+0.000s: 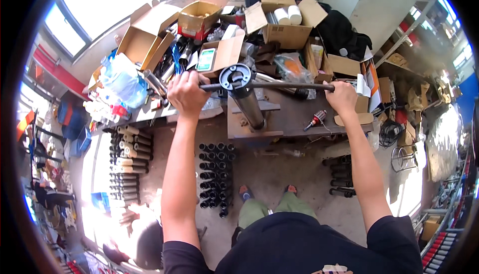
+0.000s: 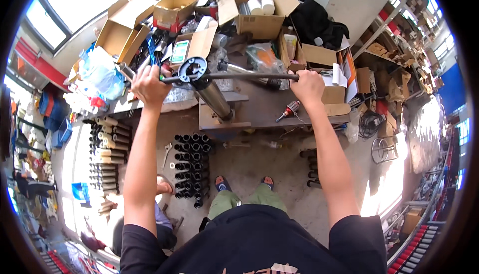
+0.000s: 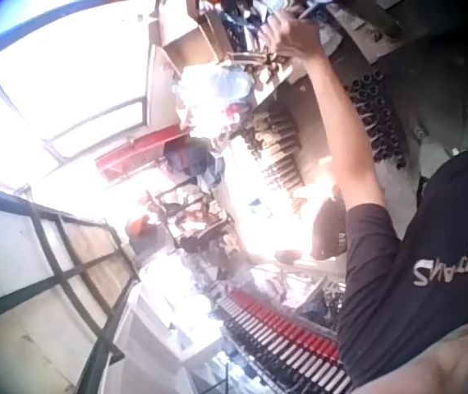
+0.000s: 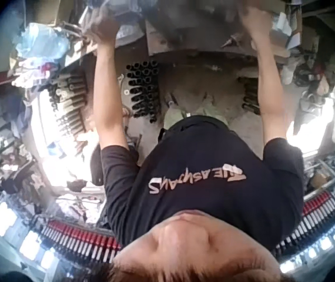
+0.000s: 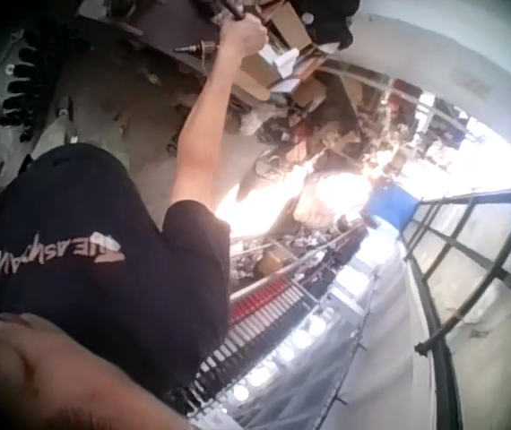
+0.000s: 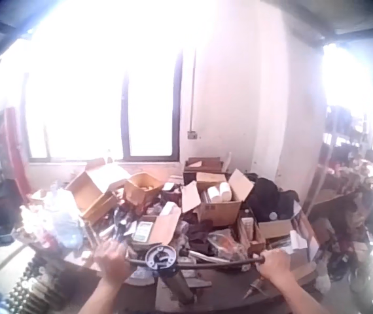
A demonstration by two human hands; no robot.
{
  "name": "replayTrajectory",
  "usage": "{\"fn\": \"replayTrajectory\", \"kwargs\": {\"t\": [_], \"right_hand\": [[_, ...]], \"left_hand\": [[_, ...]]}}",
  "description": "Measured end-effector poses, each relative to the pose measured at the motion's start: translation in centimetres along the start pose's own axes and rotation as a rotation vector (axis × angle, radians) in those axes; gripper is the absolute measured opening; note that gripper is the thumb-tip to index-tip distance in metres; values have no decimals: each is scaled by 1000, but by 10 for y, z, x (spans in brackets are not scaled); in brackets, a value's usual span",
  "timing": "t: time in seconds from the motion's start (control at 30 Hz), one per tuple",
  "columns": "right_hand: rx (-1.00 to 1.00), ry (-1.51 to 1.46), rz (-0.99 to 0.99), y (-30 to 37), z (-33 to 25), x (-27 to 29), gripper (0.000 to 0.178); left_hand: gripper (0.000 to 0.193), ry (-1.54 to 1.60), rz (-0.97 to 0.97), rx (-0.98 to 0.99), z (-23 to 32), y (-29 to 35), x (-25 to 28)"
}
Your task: The person assembles a metal tube assembly using a long metal rod, fitting parts together by hand and checking the fit.
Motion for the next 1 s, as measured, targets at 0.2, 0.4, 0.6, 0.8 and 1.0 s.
{"fn": "replayTrajectory", "kwargs": {"t": [0.2,0.4,0.6,0.8,1.0], "right_hand": [[-128,51,-23,8,-19,4,22],[-240,56,-154,16,-17,31,29],[-212,-79,-48,127,-17,59,23],[-119,-215,-373,107,4,79,26],[164,-453,-302,62,24,66,13]], "left_hand": [[24,79,40,-103,-13,10,0],[23,142,77,-213,-8,9,-7],[28,225,-5,-291,-33,-5,-47],[41,168,22,-244,33,42,13],[53,110,-1075,-787,191,-14,-10]]}}
Point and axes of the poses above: each hand's wrist, its own y-axis away from the middle knuckle, its own x-axis out of the back of the hand, z = x × y, the point moved 1 cm from there along -y, towards the middle knuckle, and after that the axes turned 10 degrees about -x, right-handed, at the moved point
